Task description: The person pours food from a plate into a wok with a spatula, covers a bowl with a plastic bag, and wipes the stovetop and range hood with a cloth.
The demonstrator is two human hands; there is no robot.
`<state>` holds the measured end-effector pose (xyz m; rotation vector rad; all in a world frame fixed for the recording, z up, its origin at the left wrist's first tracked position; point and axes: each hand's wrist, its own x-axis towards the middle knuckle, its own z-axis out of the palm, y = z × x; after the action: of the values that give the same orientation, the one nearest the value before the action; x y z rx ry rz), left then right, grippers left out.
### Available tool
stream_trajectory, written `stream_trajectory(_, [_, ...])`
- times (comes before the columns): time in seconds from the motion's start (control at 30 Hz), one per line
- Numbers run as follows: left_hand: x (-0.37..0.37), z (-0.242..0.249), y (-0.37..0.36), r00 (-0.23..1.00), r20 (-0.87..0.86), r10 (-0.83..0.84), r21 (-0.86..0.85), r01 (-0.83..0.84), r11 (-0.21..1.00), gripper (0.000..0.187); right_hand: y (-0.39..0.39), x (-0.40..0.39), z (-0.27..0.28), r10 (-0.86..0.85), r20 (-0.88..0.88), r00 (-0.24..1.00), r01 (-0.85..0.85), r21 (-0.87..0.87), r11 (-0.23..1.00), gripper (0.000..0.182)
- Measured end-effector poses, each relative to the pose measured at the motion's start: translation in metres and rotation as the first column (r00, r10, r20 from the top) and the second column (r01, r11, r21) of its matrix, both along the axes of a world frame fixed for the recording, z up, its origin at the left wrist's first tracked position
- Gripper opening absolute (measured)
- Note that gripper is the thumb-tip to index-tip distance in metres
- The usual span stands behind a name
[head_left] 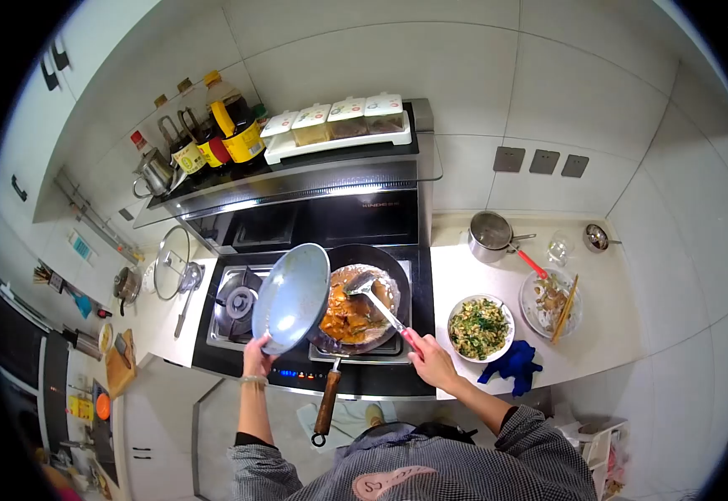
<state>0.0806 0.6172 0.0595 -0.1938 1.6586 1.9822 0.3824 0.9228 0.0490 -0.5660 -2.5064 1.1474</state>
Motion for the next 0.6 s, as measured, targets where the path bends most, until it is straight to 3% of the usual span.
stream_trajectory(0.1, [0.015, -0.011, 0.003, 0.987, 0.162, -0.007, 0.141, -0.016, 0.99, 0.022, 0.003, -0.001, -0.014, 0.09, -0.055, 0.994, -0.095, -0.094, 0.991, 0.055])
stream_trajectory(0.17, [0.022, -0.012, 0.006, 0.983, 0.183, 0.009, 0.199, -0.046, 0.979, 0.022, 0.006, 0.002, -0.022, 0.133, -0.073, 0.988, -0.143, -0.153, 0.978, 0.056])
stream_trajectory(0.23, [0.02, -0.02, 0.0, 0.958, 0.234, -0.165, 0.325, 0.083, 0.942, 0.027, 0.007, 0.006, -0.02, 0.119, -0.133, 0.984, -0.16, -0.364, 0.917, 0.053])
stream_trajectory(0.37, [0.031, -0.01, 0.005, 0.961, 0.225, -0.161, 0.319, 0.084, 0.944, 0.025, 0.034, 0.054, -0.014, -0.244, -0.237, 0.94, 0.211, -0.158, 0.965, 0.023])
stream_trajectory(0.4, [0.027, -0.018, 0.0, 0.962, 0.202, -0.182, 0.321, 0.11, 0.941, 0.023, 0.042, 0.071, -0.016, -0.398, -0.271, 0.876, 0.388, -0.092, 0.917, 0.019])
stream_trajectory(0.43, [0.016, -0.019, -0.011, 0.903, 0.252, -0.348, 0.401, 0.23, 0.887, 0.023, 0.048, 0.092, -0.018, -0.543, -0.306, 0.782, 0.563, -0.028, 0.826, 0.016])
stream_trajectory(0.5, [0.043, 0.007, 0.013, 0.982, 0.141, -0.125, 0.251, 0.087, 0.964, 0.024, 0.066, 0.132, -0.043, -0.751, -0.322, 0.577, 0.802, 0.045, 0.596, 0.013])
stream_trajectory(0.53, [0.038, 0.003, 0.009, 0.972, 0.167, -0.166, 0.256, 0.12, 0.959, 0.024, 0.068, 0.149, -0.052, -0.848, -0.178, 0.499, 0.863, 0.009, 0.505, 0.014])
stream_trajectory(0.57, [0.035, 0.007, 0.009, 0.962, 0.186, -0.198, 0.263, 0.145, 0.954, 0.025, 0.07, 0.163, -0.063, -0.857, -0.173, 0.484, 0.874, 0.148, 0.464, 0.023])
stream_trajectory(0.6, [0.039, 0.007, 0.013, 0.979, 0.189, -0.079, 0.225, 0.036, 0.974, 0.026, 0.07, 0.174, -0.074, -0.864, -0.088, 0.495, 0.859, 0.199, 0.472, 0.028])
